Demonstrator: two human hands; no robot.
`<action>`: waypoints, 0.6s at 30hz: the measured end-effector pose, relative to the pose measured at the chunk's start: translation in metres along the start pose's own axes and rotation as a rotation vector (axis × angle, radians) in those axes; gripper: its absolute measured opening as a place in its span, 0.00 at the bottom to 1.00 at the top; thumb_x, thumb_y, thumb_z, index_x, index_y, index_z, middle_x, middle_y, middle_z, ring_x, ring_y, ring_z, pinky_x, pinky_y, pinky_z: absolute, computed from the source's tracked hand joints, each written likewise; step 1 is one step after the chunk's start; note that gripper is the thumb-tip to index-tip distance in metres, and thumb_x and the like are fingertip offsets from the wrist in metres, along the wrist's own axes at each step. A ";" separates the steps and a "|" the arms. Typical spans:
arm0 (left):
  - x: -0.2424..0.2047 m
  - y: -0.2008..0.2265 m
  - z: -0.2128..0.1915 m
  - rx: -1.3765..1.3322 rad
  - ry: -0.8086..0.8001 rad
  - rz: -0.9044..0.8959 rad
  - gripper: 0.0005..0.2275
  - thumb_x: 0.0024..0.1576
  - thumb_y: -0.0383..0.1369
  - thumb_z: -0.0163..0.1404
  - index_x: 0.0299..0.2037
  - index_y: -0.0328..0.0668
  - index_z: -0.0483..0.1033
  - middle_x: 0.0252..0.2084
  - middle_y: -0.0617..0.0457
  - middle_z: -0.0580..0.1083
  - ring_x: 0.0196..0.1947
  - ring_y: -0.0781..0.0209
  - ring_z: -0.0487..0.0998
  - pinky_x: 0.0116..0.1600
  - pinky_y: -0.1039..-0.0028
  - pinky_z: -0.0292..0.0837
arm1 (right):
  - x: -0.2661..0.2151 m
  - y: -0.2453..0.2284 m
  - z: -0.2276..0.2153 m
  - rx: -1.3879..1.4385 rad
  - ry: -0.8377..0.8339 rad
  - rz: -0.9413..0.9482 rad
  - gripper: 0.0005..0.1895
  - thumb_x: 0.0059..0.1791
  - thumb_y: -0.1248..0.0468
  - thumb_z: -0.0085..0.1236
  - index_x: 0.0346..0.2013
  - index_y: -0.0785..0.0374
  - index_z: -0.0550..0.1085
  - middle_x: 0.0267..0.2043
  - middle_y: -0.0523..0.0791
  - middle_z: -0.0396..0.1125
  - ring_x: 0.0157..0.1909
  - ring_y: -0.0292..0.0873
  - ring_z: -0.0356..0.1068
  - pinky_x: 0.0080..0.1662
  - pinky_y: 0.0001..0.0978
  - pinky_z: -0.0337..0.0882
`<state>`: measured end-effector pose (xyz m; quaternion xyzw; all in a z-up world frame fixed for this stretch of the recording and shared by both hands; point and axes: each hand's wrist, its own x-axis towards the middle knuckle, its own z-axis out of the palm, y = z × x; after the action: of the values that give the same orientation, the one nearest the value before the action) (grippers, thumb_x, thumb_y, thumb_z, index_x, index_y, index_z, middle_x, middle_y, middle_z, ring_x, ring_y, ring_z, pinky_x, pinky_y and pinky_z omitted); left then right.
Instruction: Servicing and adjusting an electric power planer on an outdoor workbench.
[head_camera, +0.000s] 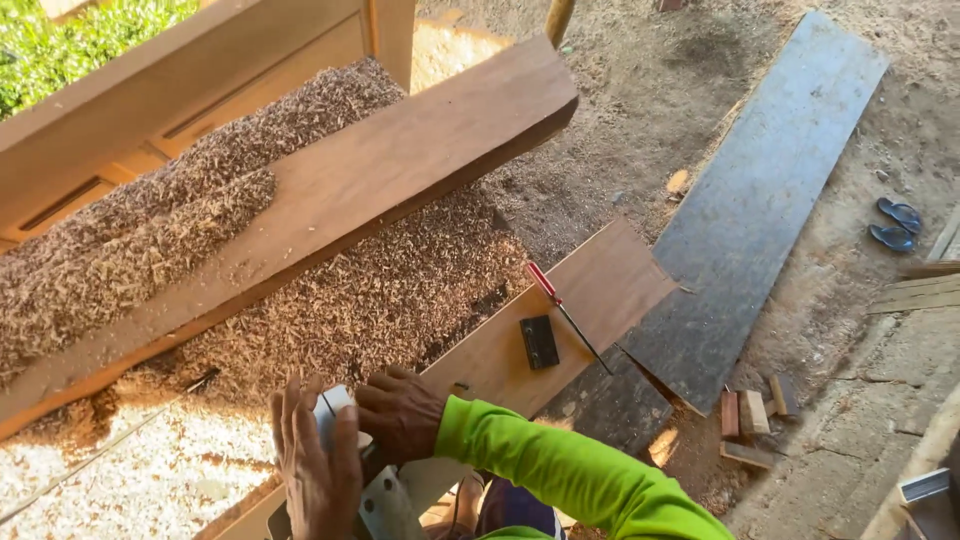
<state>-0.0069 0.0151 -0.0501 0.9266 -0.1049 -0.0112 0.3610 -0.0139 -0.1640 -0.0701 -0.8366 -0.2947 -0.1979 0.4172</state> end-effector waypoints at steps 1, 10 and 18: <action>0.002 0.001 -0.001 -0.002 0.000 0.009 0.23 0.62 0.41 0.47 0.64 0.37 0.66 0.75 0.33 0.56 0.76 0.30 0.47 0.72 0.38 0.46 | -0.002 0.001 0.001 -0.008 0.005 -0.001 0.26 0.37 0.46 0.66 0.37 0.59 0.71 0.34 0.46 0.65 0.35 0.49 0.68 0.37 0.43 0.67; -0.004 -0.027 0.004 0.295 -0.235 0.313 0.14 0.57 0.34 0.47 0.52 0.49 0.79 0.58 0.53 0.76 0.77 0.48 0.53 0.75 0.30 0.29 | -0.021 -0.046 -0.006 -0.057 -0.427 0.647 0.25 0.48 0.55 0.59 0.51 0.70 0.68 0.37 0.54 0.65 0.39 0.56 0.69 0.36 0.52 0.69; 0.001 -0.018 0.002 0.409 -0.457 0.330 0.13 0.59 0.36 0.49 0.51 0.60 0.82 0.50 0.57 0.82 0.68 0.53 0.65 0.71 0.25 0.21 | -0.031 -0.062 -0.036 -0.042 -0.141 0.337 0.35 0.42 0.67 0.56 0.65 0.75 0.65 0.61 0.61 0.66 0.60 0.61 0.69 0.60 0.52 0.70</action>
<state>-0.0031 0.0270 -0.0638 0.9238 -0.3315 -0.1384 0.1321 -0.0809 -0.1744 -0.0314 -0.8945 -0.1749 -0.0721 0.4051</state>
